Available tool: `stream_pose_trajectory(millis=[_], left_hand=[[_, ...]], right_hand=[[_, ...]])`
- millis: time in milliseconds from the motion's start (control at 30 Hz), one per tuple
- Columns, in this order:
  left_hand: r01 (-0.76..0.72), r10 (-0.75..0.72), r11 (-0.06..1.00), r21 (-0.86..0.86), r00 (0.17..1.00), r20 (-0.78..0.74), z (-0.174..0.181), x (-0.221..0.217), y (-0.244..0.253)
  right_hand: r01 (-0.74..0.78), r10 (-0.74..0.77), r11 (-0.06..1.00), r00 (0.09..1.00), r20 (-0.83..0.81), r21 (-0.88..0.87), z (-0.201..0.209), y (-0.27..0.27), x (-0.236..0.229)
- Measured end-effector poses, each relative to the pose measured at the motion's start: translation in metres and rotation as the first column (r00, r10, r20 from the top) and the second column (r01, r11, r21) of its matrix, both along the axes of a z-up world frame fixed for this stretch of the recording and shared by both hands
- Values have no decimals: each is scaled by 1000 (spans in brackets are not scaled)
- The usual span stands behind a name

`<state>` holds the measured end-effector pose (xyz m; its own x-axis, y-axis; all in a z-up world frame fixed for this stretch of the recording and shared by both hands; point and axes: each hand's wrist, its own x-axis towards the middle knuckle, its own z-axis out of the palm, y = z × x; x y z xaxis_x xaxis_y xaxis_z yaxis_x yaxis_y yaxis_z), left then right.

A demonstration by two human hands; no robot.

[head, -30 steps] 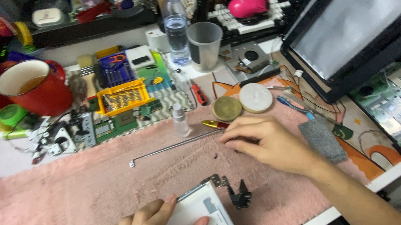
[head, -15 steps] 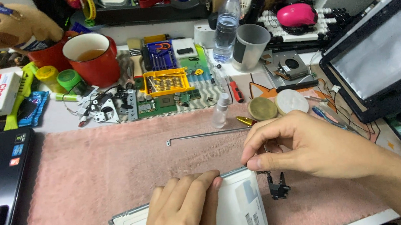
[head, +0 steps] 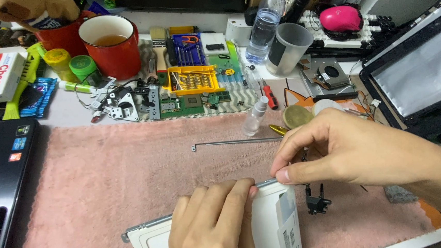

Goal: The person attaches a metal bracket to a white electronic component, likely a laptop screen, using a red screwdriver. They align the bracket, insert screws, and tighten them to secure the part in place.

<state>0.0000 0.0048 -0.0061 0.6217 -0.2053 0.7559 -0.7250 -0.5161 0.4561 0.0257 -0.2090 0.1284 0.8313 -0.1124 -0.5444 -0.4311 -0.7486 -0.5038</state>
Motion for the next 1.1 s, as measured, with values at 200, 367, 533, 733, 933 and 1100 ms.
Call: stream_pose_trajectory(millis=[200,367,533,733,933,1100], left_hand=[[-36,35,999,16,999,23,3,0,2],[-83,82,996,33,996,36,2,0,0],[-102,102,994,22,995,23,3,-1,-3],[-101,101,995,8,994,30,1,-1,-3],[-111,111,994,-1,993,29,1,-1,-5],[-125,125,992,1,992,11,-4,-1,-5]], right_hand=[[-190,194,981,975,105,-44,2,-8,-2],[-361,337,930,913,229,71,5,-12,-10],[-295,283,955,939,194,34,7,-21,-13],[-120,177,962,958,224,-247,-10,-66,20],[80,66,946,902,427,-315,-104,-119,85],[216,-98,934,921,378,-285,-130,-95,117]])
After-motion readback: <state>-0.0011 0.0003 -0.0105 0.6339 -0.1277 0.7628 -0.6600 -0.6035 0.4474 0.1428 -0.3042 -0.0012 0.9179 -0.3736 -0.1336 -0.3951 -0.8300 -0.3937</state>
